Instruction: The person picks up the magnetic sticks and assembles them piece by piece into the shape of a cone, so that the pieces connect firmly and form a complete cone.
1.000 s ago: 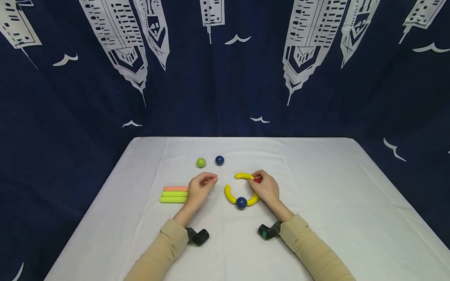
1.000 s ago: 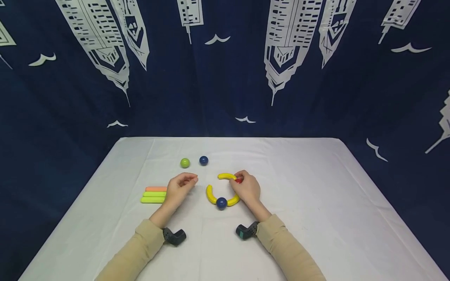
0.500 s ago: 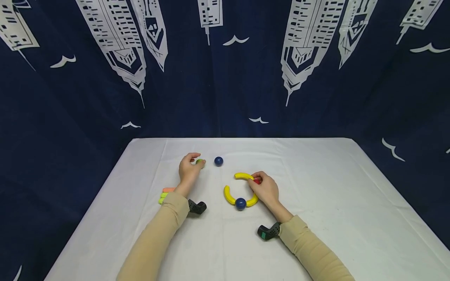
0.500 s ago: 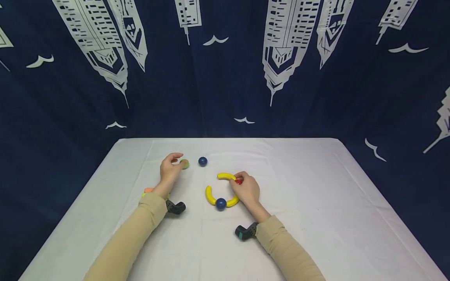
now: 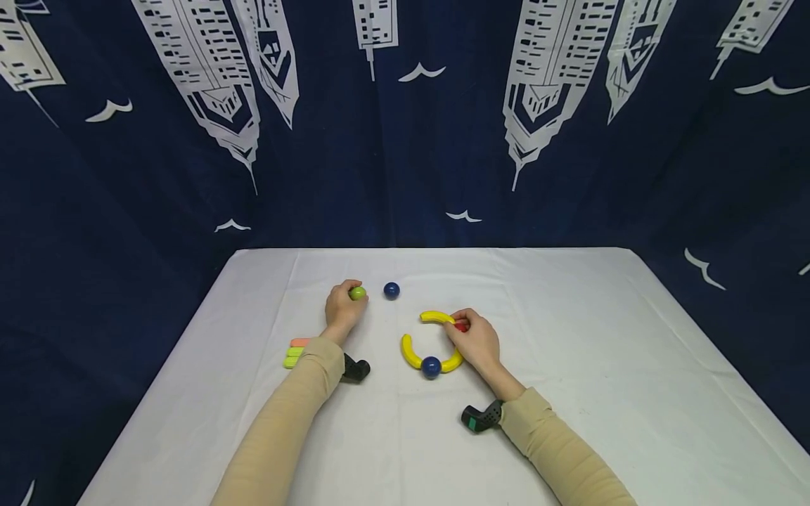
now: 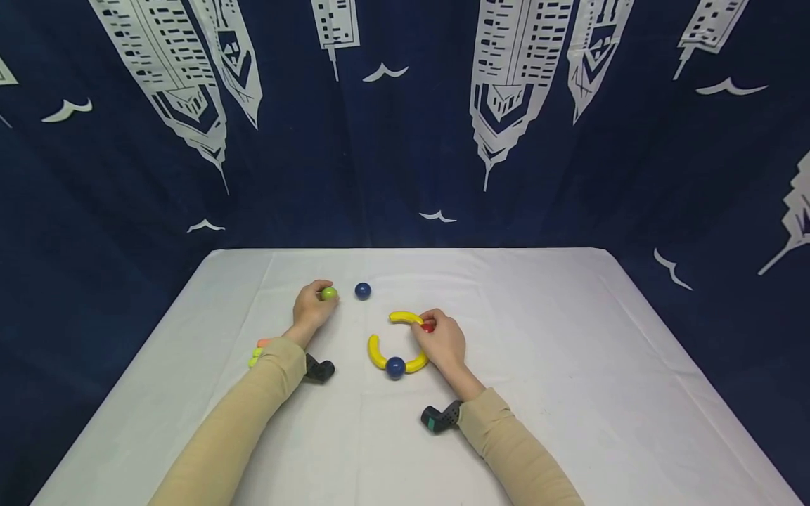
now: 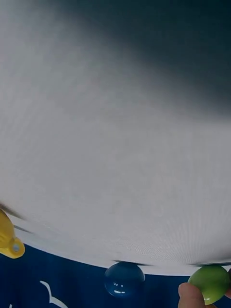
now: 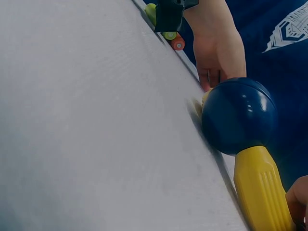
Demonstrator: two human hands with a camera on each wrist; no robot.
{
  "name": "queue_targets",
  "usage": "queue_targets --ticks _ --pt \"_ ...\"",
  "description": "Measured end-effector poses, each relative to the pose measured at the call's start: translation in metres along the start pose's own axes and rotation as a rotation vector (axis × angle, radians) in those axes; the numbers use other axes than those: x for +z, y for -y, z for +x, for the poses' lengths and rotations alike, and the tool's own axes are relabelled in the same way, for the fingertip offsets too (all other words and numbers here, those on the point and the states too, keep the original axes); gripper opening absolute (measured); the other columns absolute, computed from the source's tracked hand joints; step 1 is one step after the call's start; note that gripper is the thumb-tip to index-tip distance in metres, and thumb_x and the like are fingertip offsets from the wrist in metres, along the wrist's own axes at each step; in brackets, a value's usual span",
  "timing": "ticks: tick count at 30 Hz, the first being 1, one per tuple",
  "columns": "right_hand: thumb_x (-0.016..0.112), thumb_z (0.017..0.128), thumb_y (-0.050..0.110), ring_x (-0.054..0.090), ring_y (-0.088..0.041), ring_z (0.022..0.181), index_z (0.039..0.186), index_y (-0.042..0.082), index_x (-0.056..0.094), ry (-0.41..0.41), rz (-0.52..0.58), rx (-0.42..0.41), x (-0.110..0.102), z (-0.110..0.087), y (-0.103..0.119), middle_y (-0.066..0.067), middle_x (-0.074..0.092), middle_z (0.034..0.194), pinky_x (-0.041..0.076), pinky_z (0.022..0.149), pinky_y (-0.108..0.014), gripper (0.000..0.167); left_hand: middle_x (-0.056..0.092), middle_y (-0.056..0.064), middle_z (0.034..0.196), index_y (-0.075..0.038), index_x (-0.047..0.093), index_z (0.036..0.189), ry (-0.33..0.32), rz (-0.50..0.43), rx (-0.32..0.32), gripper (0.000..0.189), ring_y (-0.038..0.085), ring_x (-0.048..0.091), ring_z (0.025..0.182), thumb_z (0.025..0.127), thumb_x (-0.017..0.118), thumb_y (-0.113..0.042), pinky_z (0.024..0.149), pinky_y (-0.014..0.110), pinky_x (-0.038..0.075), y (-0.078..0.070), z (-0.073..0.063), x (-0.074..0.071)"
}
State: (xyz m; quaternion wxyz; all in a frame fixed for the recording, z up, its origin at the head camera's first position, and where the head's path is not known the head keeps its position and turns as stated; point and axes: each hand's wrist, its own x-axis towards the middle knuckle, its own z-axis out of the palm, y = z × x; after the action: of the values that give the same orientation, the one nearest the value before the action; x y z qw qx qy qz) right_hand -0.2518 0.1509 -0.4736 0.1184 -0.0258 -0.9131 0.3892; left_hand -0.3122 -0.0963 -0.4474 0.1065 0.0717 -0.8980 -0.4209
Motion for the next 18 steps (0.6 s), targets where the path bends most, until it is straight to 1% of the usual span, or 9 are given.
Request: queue_targets --ticks 4,9,13,18 --pt "0.065 0.081 0.029 0.055 -0.021 0.075 0.097 0.008 0.065 0.0 0.001 0.004 0.001 0.0 0.0 -0.006 0.064 0.085 0.04 0.067 -0.031 0.026 0.058 0.015 0.112 -0.008 0.063 0.116 -0.015 -0.027 0.006 0.033 0.031 0.053 0.104 0.084 0.068 -0.014 0.091 0.041 0.039 0.001 -0.001 -0.002" --pt "0.065 0.082 0.03 0.055 -0.02 0.075 0.097 0.009 0.065 -0.002 0.003 -0.001 0.001 0.001 -0.002 -0.005 0.064 0.084 0.04 0.067 -0.03 0.026 0.058 0.014 0.109 -0.009 0.063 0.116 -0.027 -0.116 0.012 0.035 0.028 0.054 0.096 0.083 0.069 -0.015 0.085 0.039 0.041 -0.001 -0.005 -0.003" --pt "0.065 0.081 0.03 0.055 -0.021 0.075 0.097 0.008 0.065 -0.008 0.012 -0.008 0.001 0.0 -0.002 -0.005 0.064 0.084 0.04 0.067 -0.03 0.026 0.058 0.013 0.109 -0.008 0.063 0.116 -0.031 -0.202 0.033 0.035 0.027 0.053 0.095 0.082 0.071 -0.014 0.083 0.038 0.041 -0.007 -0.013 -0.002" --pt "0.065 0.081 0.029 0.056 -0.021 0.075 0.097 0.009 0.065 -0.01 0.023 -0.006 0.001 0.0 -0.002 -0.005 0.064 0.084 0.04 0.067 -0.03 0.026 0.059 0.01 0.112 -0.008 0.063 0.115 -0.007 -0.278 0.058 0.035 0.025 0.054 0.097 0.082 0.071 -0.014 0.083 0.036 0.044 -0.016 -0.025 0.002"
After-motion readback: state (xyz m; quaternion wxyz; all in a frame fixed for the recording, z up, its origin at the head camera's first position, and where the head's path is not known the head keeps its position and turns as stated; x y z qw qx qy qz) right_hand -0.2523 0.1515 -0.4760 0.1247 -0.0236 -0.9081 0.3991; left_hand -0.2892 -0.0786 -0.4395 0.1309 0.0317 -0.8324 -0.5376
